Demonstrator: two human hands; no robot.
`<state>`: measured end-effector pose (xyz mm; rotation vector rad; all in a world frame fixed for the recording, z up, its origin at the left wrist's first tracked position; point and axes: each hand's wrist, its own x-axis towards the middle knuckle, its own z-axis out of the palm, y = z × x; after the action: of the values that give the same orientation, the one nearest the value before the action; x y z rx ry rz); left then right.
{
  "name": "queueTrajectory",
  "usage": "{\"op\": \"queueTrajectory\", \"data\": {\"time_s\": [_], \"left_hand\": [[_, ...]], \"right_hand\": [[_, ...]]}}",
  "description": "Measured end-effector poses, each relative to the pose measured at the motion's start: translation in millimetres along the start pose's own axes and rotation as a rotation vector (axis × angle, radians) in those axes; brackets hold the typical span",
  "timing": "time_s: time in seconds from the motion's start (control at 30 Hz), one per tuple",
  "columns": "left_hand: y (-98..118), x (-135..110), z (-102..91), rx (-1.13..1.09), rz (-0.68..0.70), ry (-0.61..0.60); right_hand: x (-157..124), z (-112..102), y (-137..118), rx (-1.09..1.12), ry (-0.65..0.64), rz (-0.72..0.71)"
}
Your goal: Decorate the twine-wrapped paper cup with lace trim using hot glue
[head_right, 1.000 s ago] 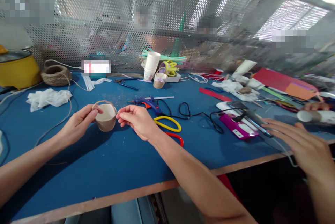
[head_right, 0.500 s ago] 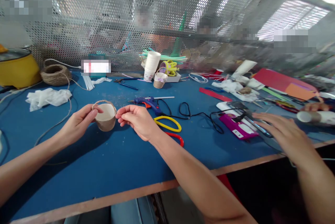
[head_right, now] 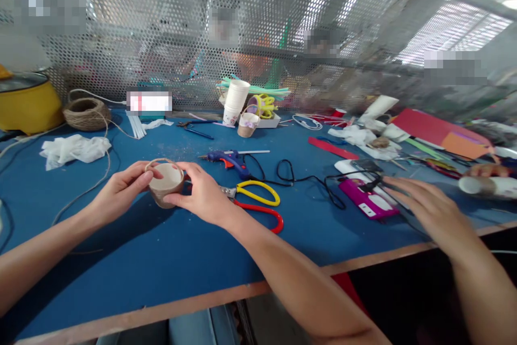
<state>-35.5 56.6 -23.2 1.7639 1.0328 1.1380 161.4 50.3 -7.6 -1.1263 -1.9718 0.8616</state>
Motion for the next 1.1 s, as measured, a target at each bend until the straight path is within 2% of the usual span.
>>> {"op": "queueTrajectory", "data": {"time_s": [0.1, 0.2, 0.27, 0.37, 0.43, 0.5, 0.6, 0.7, 0.8, 0.87, 0.93, 1.0, 1.03, 1.1], "left_hand": [[2, -1, 2.3, -0.113, -0.029, -0.012], [10, -1, 1.5, -0.239, -0.053, 0.036], [16, 3, -2.9, -0.350, -0.071, 0.104], [18, 13, -15.4, -0.429, -0.099, 0.271], [14, 21, -25.5, -0.287, -0.205, 0.314], [5, 27, -34.6, -0.087, -0.375, 0.240], [-10, 33, -44.8, 0.070, -0.466, 0.198], [-19, 35, -52.9, 0.253, -0.482, 0.198], [-20, 36, -58.6, 0.404, -0.430, 0.206], [-16, 35, -57.9, 0.471, -0.356, 0.209], [-8, 31, -51.8, 0.500, -0.271, 0.197], [0, 25, -41.0, 0.490, -0.198, 0.160], [3, 21, -34.6, 0.462, -0.140, 0.125], [8, 11, -22.3, 0.334, 0.128, -0.012]], "right_hand": [[-1, 4, 1, 0.024, -0.042, -0.011], [-2, 5, -1, 0.045, -0.052, -0.029], [-4, 4, -3, 0.008, -0.059, -0.024], [-5, 1, -6, -0.041, -0.068, -0.013], [-4, -1, -6, -0.018, -0.095, 0.006], [-4, -1, -7, 0.010, -0.128, 0.014], [-2, 0, -10, -0.025, -0.160, -0.013], [1, -4, -16, -0.098, -0.230, -0.051], [12, -18, -22, -0.124, -0.379, -0.116], [30, -32, -24, -0.128, -0.451, -0.162], [60, -44, -23, -0.242, -0.404, -0.157], [99, -49, -18, -0.642, -0.286, -0.128], [119, -48, -13, -0.729, -0.263, -0.118], [159, -41, -2, -0.837, -0.261, -0.111]]}}
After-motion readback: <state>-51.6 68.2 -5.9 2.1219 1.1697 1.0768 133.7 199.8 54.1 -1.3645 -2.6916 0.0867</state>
